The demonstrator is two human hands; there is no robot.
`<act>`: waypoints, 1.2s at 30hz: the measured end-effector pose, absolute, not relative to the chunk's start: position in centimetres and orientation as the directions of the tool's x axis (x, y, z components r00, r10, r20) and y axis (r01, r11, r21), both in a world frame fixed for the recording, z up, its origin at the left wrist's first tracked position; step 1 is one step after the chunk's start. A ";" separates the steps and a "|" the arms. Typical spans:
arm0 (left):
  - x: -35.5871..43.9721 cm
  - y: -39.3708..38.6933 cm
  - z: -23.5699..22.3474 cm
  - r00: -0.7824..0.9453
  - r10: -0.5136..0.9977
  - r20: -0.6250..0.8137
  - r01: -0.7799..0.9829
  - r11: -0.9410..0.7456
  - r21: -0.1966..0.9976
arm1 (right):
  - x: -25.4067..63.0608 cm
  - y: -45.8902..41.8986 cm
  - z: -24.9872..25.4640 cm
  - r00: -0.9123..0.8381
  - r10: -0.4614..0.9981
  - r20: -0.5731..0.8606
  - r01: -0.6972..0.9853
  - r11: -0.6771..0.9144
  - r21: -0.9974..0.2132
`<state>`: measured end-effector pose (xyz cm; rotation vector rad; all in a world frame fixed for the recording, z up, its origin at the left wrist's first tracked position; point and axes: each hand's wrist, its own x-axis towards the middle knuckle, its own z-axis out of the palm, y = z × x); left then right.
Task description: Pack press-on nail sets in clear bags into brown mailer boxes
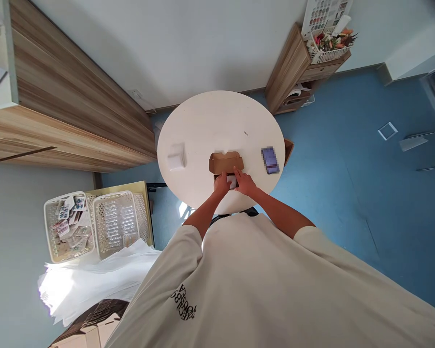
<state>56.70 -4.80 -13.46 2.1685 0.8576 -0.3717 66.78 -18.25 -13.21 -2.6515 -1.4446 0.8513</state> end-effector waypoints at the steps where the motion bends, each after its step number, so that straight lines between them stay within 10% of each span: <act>1: 56.5 -5.1 -13.2 0.730 0.480 -0.486 0.684 -0.511 0.521 | 66.7 -18.2 -13.2 0.432 0.780 -0.452 0.775 -0.578 -0.255; 28: 53.7 -5.8 -14.1 0.821 0.217 -0.528 0.548 -0.556 0.625 | 66.6 -18.6 -14.2 0.383 0.792 -0.476 0.811 -0.535 -0.237; 36: 51.9 1.9 -11.4 0.676 0.647 -0.353 0.668 -0.334 0.665 | 66.4 -18.4 -13.9 0.380 0.767 -0.517 0.806 -0.549 -0.222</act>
